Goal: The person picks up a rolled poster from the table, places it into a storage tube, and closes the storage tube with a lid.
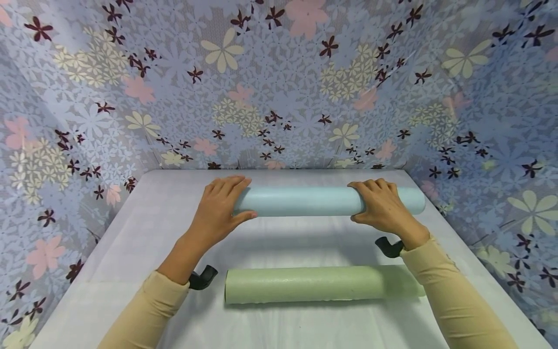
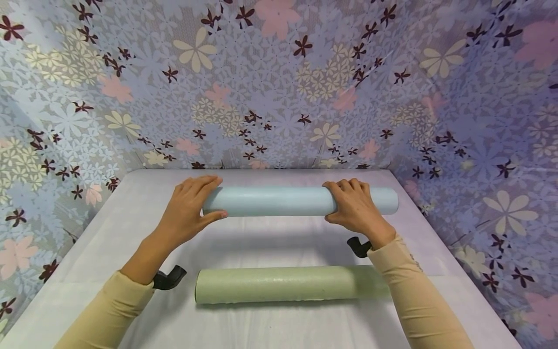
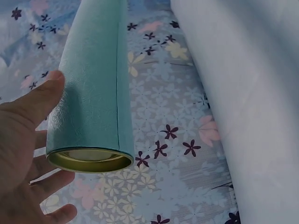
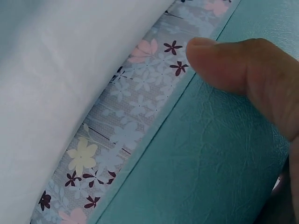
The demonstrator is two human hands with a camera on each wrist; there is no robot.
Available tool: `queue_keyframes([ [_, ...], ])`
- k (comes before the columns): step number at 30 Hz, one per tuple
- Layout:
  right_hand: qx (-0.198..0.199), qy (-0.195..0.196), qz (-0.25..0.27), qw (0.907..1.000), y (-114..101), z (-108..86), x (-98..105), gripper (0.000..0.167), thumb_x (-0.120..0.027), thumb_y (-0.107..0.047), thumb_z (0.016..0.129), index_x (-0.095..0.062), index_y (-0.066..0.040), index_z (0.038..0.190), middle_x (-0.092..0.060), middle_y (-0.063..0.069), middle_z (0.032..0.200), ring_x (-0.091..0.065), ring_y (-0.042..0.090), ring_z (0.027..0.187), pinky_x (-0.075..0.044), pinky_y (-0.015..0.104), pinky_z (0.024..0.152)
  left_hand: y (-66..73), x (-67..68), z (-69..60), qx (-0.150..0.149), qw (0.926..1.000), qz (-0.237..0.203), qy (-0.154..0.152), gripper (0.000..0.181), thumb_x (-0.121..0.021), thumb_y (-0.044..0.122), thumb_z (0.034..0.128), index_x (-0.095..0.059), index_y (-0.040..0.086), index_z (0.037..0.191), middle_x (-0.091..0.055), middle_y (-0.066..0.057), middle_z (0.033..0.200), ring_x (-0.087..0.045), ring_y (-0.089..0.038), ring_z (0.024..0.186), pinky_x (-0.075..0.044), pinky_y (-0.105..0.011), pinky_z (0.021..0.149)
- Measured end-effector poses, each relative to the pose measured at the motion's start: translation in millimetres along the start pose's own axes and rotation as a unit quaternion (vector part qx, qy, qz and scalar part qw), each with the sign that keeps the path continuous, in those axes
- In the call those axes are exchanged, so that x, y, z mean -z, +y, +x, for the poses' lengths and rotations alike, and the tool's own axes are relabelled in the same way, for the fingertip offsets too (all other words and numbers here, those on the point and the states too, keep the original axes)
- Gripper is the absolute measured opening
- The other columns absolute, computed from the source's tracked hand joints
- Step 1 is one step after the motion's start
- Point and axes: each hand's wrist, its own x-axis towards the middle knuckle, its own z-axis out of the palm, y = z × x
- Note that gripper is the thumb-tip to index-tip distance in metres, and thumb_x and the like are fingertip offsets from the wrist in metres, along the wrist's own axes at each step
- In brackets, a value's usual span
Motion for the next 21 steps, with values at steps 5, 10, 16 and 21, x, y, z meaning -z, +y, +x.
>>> queue_keyframes([
  [5,0.006,0.005,-0.003,1.0,-1.1,0.5,-1.3,0.075,-0.084,-0.028,0.064,-0.052,-0.011,0.13,-0.059,0.021,0.12,-0.048,0.045,0.111,-0.034,0.059,0.088,0.2,-2.1,2.1,-0.007,0.9983,0.04,-0.043,0.08,-0.075,0.05,0.0729,-0.046,0.015,0.139,-0.052,-0.008,0.136,-0.048,-0.028,0.127,-0.031,-0.052,0.11],
  [10,0.012,0.004,-0.003,0.9999,-2.4,1.0,-4.1,0.074,-0.085,-0.028,0.064,-0.053,-0.011,0.128,-0.059,0.021,0.119,-0.049,0.044,0.109,-0.035,0.059,0.087,0.8,-5.1,2.6,-0.015,0.995,0.064,-0.075,0.083,-0.074,0.053,0.0722,-0.045,0.015,0.14,-0.053,-0.008,0.135,-0.049,-0.027,0.125,-0.031,-0.053,0.111],
  [16,0.013,-0.008,-0.005,0.9999,-4.6,0.7,-8.7,0.073,-0.084,-0.029,0.064,-0.053,-0.012,0.128,-0.06,0.02,0.119,-0.05,0.043,0.109,-0.035,0.058,0.087,-0.5,-10.8,-0.6,-0.022,0.9933,0.072,-0.088,0.082,-0.075,0.052,0.0721,-0.047,0.013,0.138,-0.057,-0.008,0.129,-0.053,-0.027,0.12,-0.034,-0.053,0.108],
  [21,0.005,-0.036,-0.006,0.9993,-6.3,3.3,-13.6,0.073,-0.083,-0.029,0.065,-0.052,-0.012,0.129,-0.059,0.019,0.119,-0.049,0.043,0.11,-0.034,0.058,0.088,-4.1,-16.7,-3.9,-0.018,0.9923,0.065,-0.104,0.079,-0.075,0.052,0.072,-0.049,0.012,0.136,-0.06,-0.009,0.124,-0.057,-0.028,0.115,-0.037,-0.05,0.106],
])
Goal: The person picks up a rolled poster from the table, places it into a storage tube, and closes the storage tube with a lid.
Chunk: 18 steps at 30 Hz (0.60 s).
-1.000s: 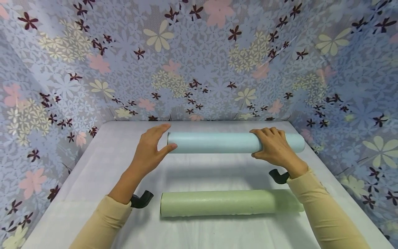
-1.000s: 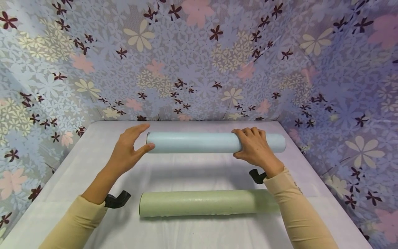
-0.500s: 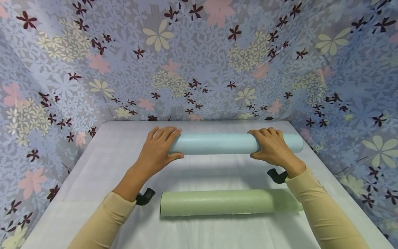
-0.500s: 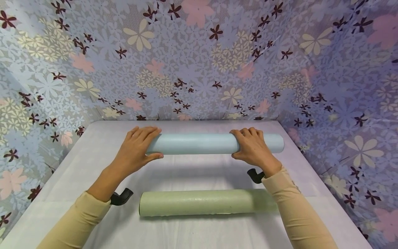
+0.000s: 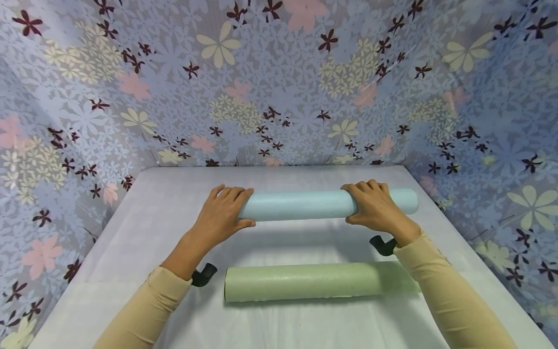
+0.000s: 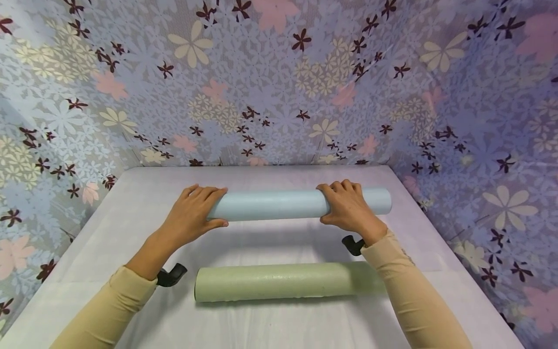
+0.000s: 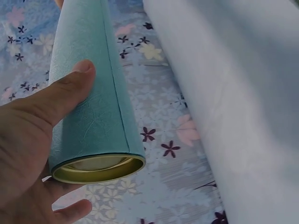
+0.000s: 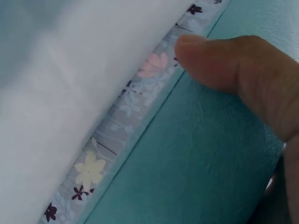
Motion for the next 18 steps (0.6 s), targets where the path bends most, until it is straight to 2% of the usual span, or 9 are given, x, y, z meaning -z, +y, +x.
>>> queue_keyframes([
  [4,-0.01,-0.035,0.006,0.9993,-1.8,1.8,-6.0,0.074,-0.082,-0.03,0.066,-0.051,-0.012,0.131,-0.059,0.019,0.12,-0.048,0.042,0.111,-0.033,0.058,0.089,-3.1,-6.1,-2.3,0.01,0.9993,-0.024,-0.027,0.077,-0.074,0.052,0.0729,-0.05,0.012,0.135,-0.061,-0.009,0.123,-0.057,-0.028,0.114,-0.038,-0.048,0.105],
  [8,-0.013,-0.071,0.009,0.9974,-3.2,2.8,-13.5,0.074,-0.081,-0.032,0.068,-0.05,-0.012,0.132,-0.059,0.017,0.12,-0.049,0.04,0.109,-0.035,0.057,0.087,-6.2,-13.3,-4.4,0.027,0.9953,-0.06,-0.071,0.076,-0.073,0.052,0.074,-0.05,0.013,0.135,-0.06,-0.008,0.125,-0.055,-0.028,0.116,-0.039,-0.047,0.103],
  [13,-0.011,-0.117,0.012,0.993,-3.4,3.7,-21.2,0.071,-0.079,-0.031,0.069,-0.051,-0.013,0.131,-0.06,0.015,0.115,-0.05,0.037,0.104,-0.036,0.054,0.082,-8.9,-25.2,-5.6,0.042,0.986,-0.097,-0.128,0.076,-0.072,0.052,0.0756,-0.048,0.013,0.137,-0.059,-0.008,0.127,-0.055,-0.027,0.116,-0.041,-0.048,0.099],
  [18,-0.003,-0.157,0.016,0.9875,-2.7,6.1,-27.5,0.069,-0.078,-0.03,0.066,-0.053,-0.013,0.128,-0.062,0.014,0.111,-0.053,0.035,0.1,-0.039,0.052,0.079,-11.3,-35.8,-5.6,0.06,0.9742,-0.131,-0.173,0.074,-0.073,0.049,0.0763,-0.049,0.014,0.136,-0.058,-0.009,0.128,-0.056,-0.025,0.112,-0.042,-0.047,0.094],
])
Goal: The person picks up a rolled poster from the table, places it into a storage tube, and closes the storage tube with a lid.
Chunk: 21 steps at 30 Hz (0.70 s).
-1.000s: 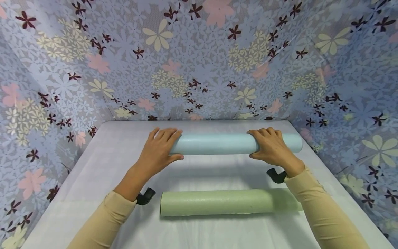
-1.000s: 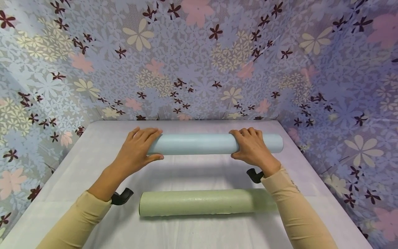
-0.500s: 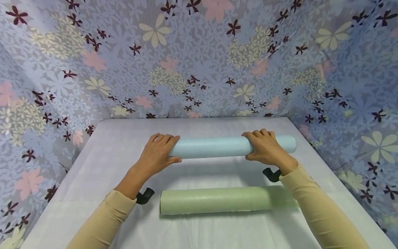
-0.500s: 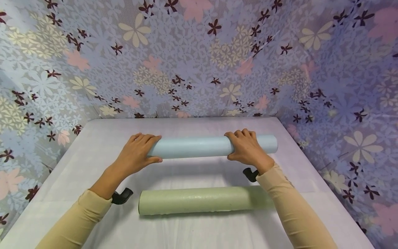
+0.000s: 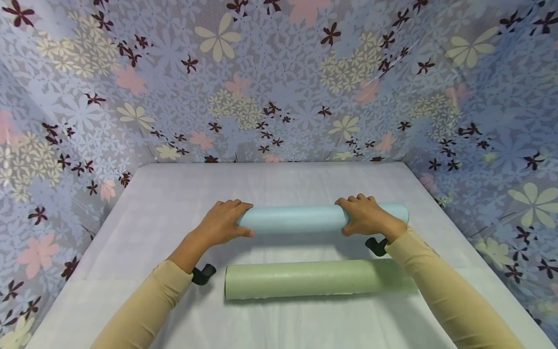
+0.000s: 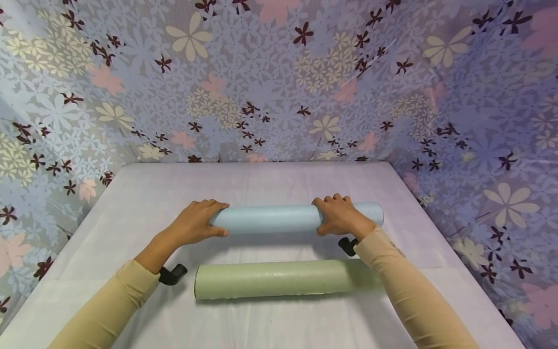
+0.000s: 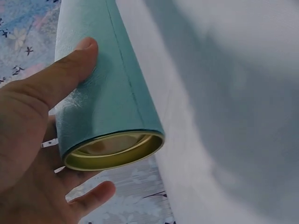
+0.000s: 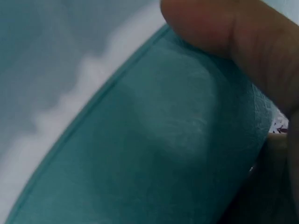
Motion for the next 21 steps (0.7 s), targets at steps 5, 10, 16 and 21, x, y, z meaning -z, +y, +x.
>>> queue_keyframes([
  [5,0.005,-0.032,-0.012,0.9994,0.1,4.6,-3.9,0.068,-0.077,-0.032,0.065,-0.053,-0.012,0.126,-0.063,0.012,0.108,-0.055,0.032,0.097,-0.04,0.051,0.08,-2.2,-6.4,2.6,0.011,0.9992,-0.015,-0.037,0.073,-0.072,0.05,0.0773,-0.049,0.014,0.136,-0.057,-0.01,0.13,-0.056,-0.025,0.112,-0.042,-0.046,0.093],
  [10,0.001,-0.065,-0.026,0.9975,-1.8,8.5,-6.9,0.068,-0.078,-0.032,0.065,-0.053,-0.011,0.125,-0.062,0.011,0.107,-0.056,0.031,0.095,-0.04,0.053,0.081,-1.9,-10.6,3.3,0.014,0.9983,-0.019,-0.054,0.072,-0.073,0.049,0.0769,-0.051,0.013,0.135,-0.058,-0.01,0.129,-0.056,-0.025,0.111,-0.043,-0.046,0.091],
  [16,-0.002,-0.092,-0.037,0.9951,-2.2,12.8,-13.2,0.068,-0.079,-0.032,0.066,-0.052,-0.011,0.125,-0.062,0.011,0.107,-0.056,0.03,0.094,-0.04,0.051,0.08,-1.2,-14.5,3.1,0.023,0.9971,-0.024,-0.068,0.071,-0.073,0.048,0.0772,-0.051,0.013,0.135,-0.058,-0.009,0.13,-0.055,-0.025,0.113,-0.042,-0.046,0.091],
  [21,-0.001,-0.099,-0.04,0.9943,-2.8,14.6,-17.5,0.069,-0.08,-0.033,0.066,-0.052,-0.01,0.124,-0.063,0.011,0.107,-0.056,0.031,0.093,-0.04,0.05,0.08,-3.5,-19.4,2.7,0.024,0.9968,-0.024,-0.072,0.07,-0.073,0.048,0.0771,-0.052,0.014,0.134,-0.058,-0.009,0.129,-0.056,-0.025,0.112,-0.041,-0.046,0.091],
])
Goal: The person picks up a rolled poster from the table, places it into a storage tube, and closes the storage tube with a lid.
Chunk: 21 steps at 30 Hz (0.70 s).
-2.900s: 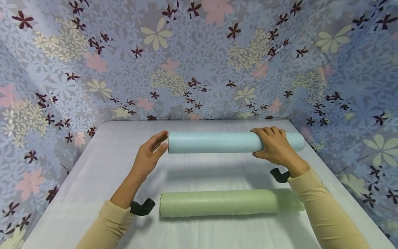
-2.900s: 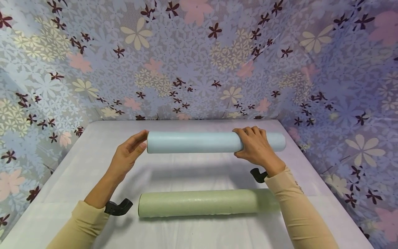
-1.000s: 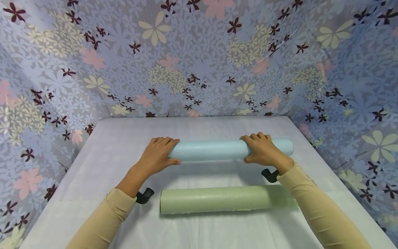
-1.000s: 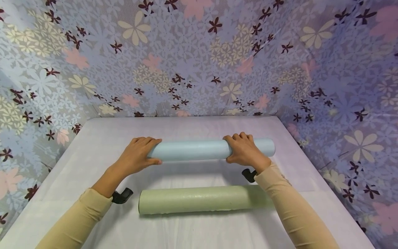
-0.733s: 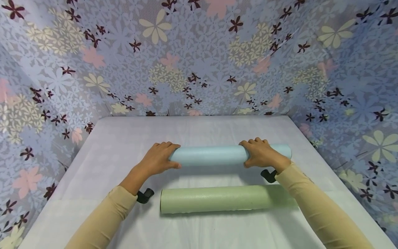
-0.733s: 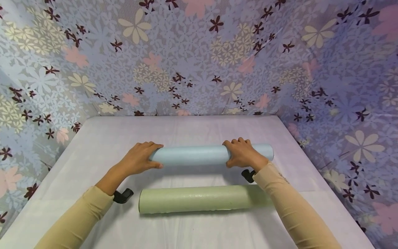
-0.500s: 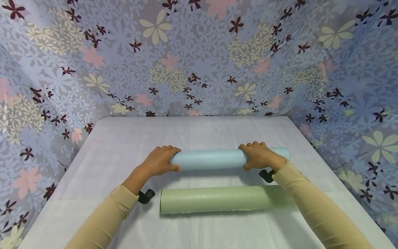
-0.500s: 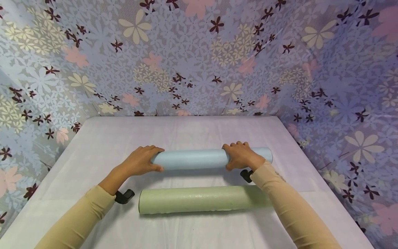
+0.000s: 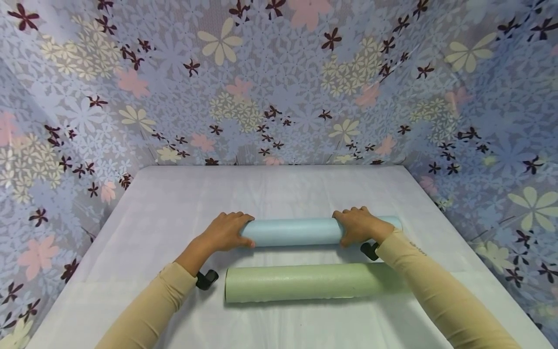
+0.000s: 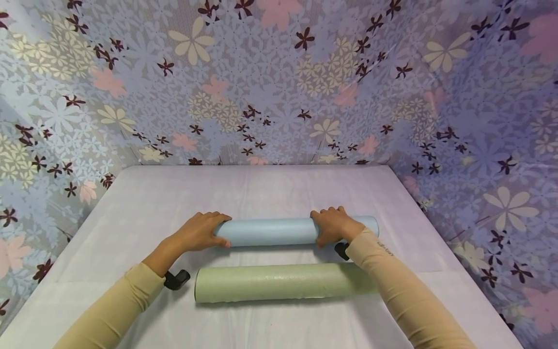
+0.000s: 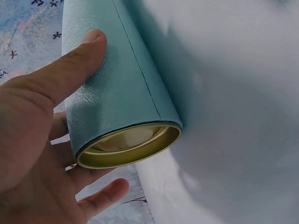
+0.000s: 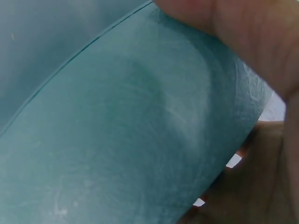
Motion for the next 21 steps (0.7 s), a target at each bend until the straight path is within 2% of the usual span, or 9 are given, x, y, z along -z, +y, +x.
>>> queue_keyframes([
  [14,0.004,0.004,-0.009,0.9999,-0.4,0.9,-9.1,0.07,-0.08,-0.035,0.064,-0.052,-0.009,0.123,-0.064,0.011,0.105,-0.057,0.03,0.092,-0.04,0.048,0.079,-1.2,-7.1,-0.8,0.002,0.9999,0.011,0.008,0.073,-0.074,0.049,0.0758,-0.051,0.013,0.135,-0.058,-0.009,0.128,-0.056,-0.027,0.112,-0.042,-0.046,0.091],
  [21,0.011,0.017,-0.005,0.9998,1.7,-4.4,-8.6,0.075,-0.08,-0.041,0.068,-0.05,-0.01,0.129,-0.061,0.013,0.112,-0.055,0.033,0.098,-0.041,0.052,0.082,-0.6,-7.1,-5.0,-0.004,0.9996,0.008,0.028,0.075,-0.072,0.049,0.0775,-0.047,0.013,0.138,-0.055,-0.01,0.132,-0.052,-0.03,0.119,-0.041,-0.049,0.096],
])
